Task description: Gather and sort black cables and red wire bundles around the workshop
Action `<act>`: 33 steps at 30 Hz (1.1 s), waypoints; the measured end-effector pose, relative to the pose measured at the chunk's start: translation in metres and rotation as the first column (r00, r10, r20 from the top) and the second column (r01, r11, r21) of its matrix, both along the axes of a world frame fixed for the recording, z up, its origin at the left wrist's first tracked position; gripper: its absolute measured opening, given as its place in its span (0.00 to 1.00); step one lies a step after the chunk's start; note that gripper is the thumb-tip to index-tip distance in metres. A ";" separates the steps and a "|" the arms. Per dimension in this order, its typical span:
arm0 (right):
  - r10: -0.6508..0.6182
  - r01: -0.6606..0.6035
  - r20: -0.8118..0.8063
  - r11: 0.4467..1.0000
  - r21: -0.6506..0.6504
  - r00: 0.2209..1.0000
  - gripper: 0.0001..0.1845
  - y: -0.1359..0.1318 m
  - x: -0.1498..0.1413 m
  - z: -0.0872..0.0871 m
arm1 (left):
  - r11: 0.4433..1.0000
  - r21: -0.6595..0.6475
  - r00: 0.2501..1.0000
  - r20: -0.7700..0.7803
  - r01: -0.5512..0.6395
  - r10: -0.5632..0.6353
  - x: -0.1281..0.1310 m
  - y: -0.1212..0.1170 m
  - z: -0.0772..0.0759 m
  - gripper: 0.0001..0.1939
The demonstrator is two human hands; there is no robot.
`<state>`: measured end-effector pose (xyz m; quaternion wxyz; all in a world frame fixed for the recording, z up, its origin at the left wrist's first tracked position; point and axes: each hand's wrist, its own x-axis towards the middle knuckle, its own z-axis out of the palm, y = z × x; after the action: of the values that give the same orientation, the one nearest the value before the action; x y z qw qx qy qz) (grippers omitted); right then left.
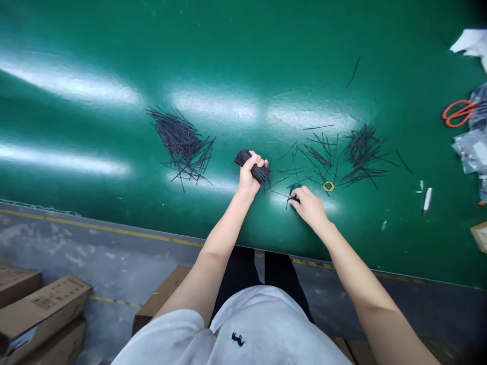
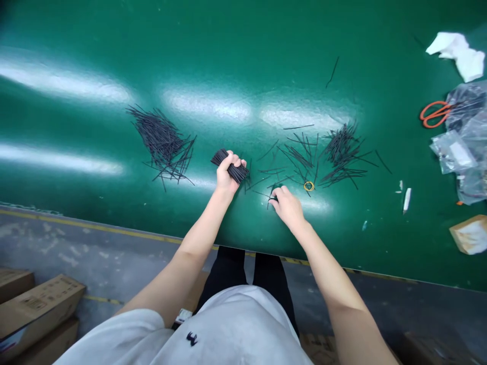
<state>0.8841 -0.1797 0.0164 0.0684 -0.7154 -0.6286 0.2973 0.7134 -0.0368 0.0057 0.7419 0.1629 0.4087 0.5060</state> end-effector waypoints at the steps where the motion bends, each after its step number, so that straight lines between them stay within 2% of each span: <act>1: 0.023 -0.022 0.040 1.000 -0.004 0.999 0.10 0.004 -0.002 0.001 | 1.000 -0.023 1.000 -0.007 0.001 -0.001 -0.001 -0.001 0.000 0.15; 3: 0.015 -0.017 0.101 1.000 0.022 0.995 0.11 0.017 -0.003 0.005 | 0.998 -0.057 1.000 -0.012 0.015 -0.016 -0.003 -0.002 0.002 0.15; 5: -0.042 0.035 0.088 0.996 0.085 0.995 0.10 0.032 -0.005 0.011 | 0.998 -0.065 1.000 0.003 0.024 -0.024 -0.005 -0.004 0.005 0.15; 7: -0.075 0.081 -0.060 0.991 0.107 0.995 0.12 0.046 -0.015 0.018 | 0.998 -0.065 0.999 0.030 0.015 -0.013 -0.006 -0.005 0.009 0.13; 10: -0.059 0.068 -0.347 0.998 0.013 0.936 0.15 0.059 -0.039 0.022 | 0.996 -0.094 0.995 0.096 -0.003 0.012 -0.006 -0.010 0.015 0.11; 13: -0.106 0.096 -0.464 0.994 -0.045 0.879 0.09 0.056 -0.059 0.018 | 0.989 -0.151 0.982 0.188 -0.002 0.031 -0.010 -0.015 0.024 0.08; 16: -0.192 0.225 -0.496 0.974 0.005 0.847 0.09 0.044 -0.063 0.014 | 0.981 -0.195 0.955 0.288 -0.009 0.066 -0.021 -0.020 0.031 0.06; 17: -0.217 0.271 -0.497 0.962 0.038 0.840 0.10 0.042 -0.063 0.014 | 0.978 -0.207 0.948 0.309 -0.013 0.078 -0.024 -0.021 0.034 0.05; 19: -0.224 0.314 -0.501 0.944 0.102 0.836 0.19 0.041 -0.062 0.016 | 0.972 -0.234 0.941 0.329 0.000 0.079 -0.030 -0.025 0.037 0.05; 21: -0.154 0.256 -0.519 0.958 0.129 0.840 0.26 0.047 -0.062 0.021 | 0.964 -0.263 0.946 0.323 0.050 0.039 -0.034 -0.029 0.041 0.05; 24: -0.002 0.066 -0.552 0.993 0.095 0.834 0.19 0.059 -0.061 0.028 | 0.945 -0.310 0.955 0.295 0.107 -0.011 -0.039 -0.034 0.045 0.04; 25: 0.009 0.036 -0.548 0.997 0.072 0.837 0.16 0.061 -0.061 0.030 | 0.942 -0.321 0.960 0.281 0.099 -0.005 -0.041 -0.036 0.046 0.04; 27: -0.051 0.084 -0.479 0.995 0.048 0.876 0.17 0.061 -0.060 0.036 | 0.942 -0.329 0.968 0.250 0.070 0.015 -0.045 -0.040 0.046 0.05; 30: -0.168 0.192 -0.206 0.976 0.100 0.964 0.19 0.051 -0.068 0.048 | 0.953 -0.282 0.978 0.200 0.112 -0.056 -0.049 -0.054 0.040 0.10; 31: -0.162 0.173 -0.097 0.978 0.117 0.982 0.19 0.047 -0.074 0.052 | 0.953 -0.260 0.977 0.181 0.158 -0.112 -0.049 -0.060 0.037 0.14; 33: -0.066 0.057 0.065 0.990 0.127 0.996 0.19 0.036 -0.089 0.058 | 0.940 -0.255 0.971 0.126 0.228 -0.201 -0.050 -0.075 0.032 0.19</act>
<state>0.7954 -0.1436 0.0742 0.1005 -0.7386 -0.6257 0.2300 0.6630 -0.1118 0.0381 0.8269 0.0800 0.4162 0.3697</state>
